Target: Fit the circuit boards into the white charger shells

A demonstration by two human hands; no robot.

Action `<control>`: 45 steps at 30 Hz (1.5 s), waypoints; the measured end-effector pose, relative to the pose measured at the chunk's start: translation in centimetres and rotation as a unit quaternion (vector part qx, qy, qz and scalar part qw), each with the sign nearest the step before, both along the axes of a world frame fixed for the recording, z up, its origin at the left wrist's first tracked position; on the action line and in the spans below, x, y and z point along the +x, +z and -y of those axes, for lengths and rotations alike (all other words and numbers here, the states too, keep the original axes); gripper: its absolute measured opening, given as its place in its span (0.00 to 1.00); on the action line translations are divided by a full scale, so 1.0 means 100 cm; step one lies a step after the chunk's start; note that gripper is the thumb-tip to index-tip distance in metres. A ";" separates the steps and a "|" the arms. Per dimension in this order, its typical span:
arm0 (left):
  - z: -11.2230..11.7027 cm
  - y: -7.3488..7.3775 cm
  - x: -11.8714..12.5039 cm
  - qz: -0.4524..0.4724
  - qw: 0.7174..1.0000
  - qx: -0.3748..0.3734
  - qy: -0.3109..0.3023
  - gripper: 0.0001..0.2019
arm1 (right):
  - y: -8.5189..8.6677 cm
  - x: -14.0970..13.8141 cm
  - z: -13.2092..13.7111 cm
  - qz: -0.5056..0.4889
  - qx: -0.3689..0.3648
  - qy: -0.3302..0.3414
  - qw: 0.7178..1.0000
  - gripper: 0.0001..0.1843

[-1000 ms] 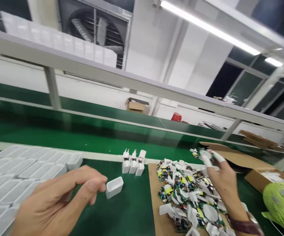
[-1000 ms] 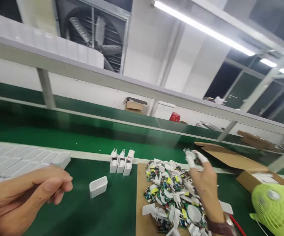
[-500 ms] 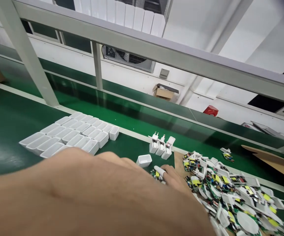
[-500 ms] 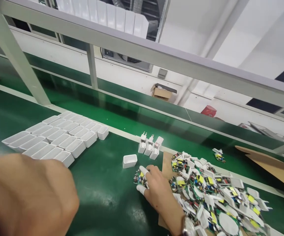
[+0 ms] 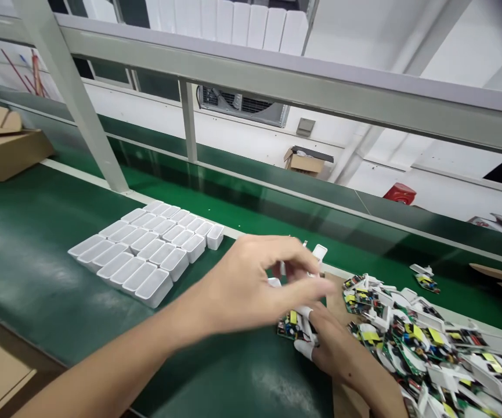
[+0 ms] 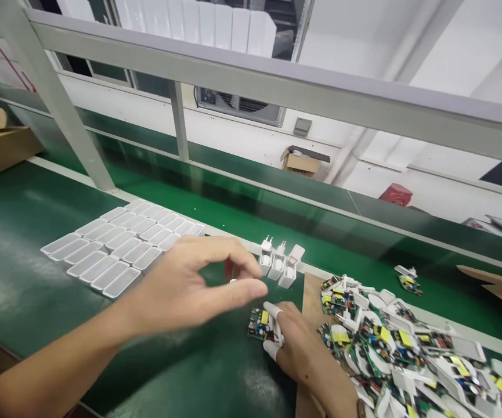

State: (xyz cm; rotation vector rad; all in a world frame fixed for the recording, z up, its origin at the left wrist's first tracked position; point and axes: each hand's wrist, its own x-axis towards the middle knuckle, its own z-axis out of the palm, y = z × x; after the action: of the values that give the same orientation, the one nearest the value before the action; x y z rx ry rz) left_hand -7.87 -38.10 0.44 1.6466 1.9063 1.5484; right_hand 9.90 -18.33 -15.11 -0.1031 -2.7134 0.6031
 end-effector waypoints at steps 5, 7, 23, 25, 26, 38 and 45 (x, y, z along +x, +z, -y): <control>-0.019 -0.083 -0.061 0.017 0.973 -0.220 -0.074 0.49 | 0.004 0.002 0.001 0.075 -0.038 0.014 0.996 0.33; -0.018 -0.113 -0.070 0.061 0.964 -0.243 -0.090 0.48 | 0.001 0.003 0.002 0.056 -0.047 0.002 0.997 0.32; -0.026 -0.149 -0.045 0.016 0.982 -0.166 -0.089 0.33 | -0.004 -0.001 0.029 -0.161 -0.048 -0.094 0.981 0.35; -0.024 -0.153 -0.042 0.005 0.982 -0.166 -0.088 0.35 | -0.006 -0.003 0.034 -0.157 -0.030 -0.084 0.984 0.40; -0.023 -0.155 -0.042 -0.001 0.982 -0.168 -0.090 0.35 | -0.008 -0.004 0.036 -0.153 -0.019 -0.080 0.985 0.42; -0.025 -0.155 -0.036 -0.085 0.983 -0.118 -0.111 0.35 | -0.026 -0.005 0.034 -0.124 0.061 -0.083 0.987 0.46; -0.026 -0.155 -0.035 -0.099 0.981 -0.124 -0.113 0.35 | -0.039 -0.011 0.033 -0.172 0.075 -0.090 0.978 0.47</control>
State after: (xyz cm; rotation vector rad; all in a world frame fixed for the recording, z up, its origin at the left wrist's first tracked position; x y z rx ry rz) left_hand -11.33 -35.48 -15.06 1.8810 1.8366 1.0515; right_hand 8.80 -21.58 -19.02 -0.1863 -2.3713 0.3268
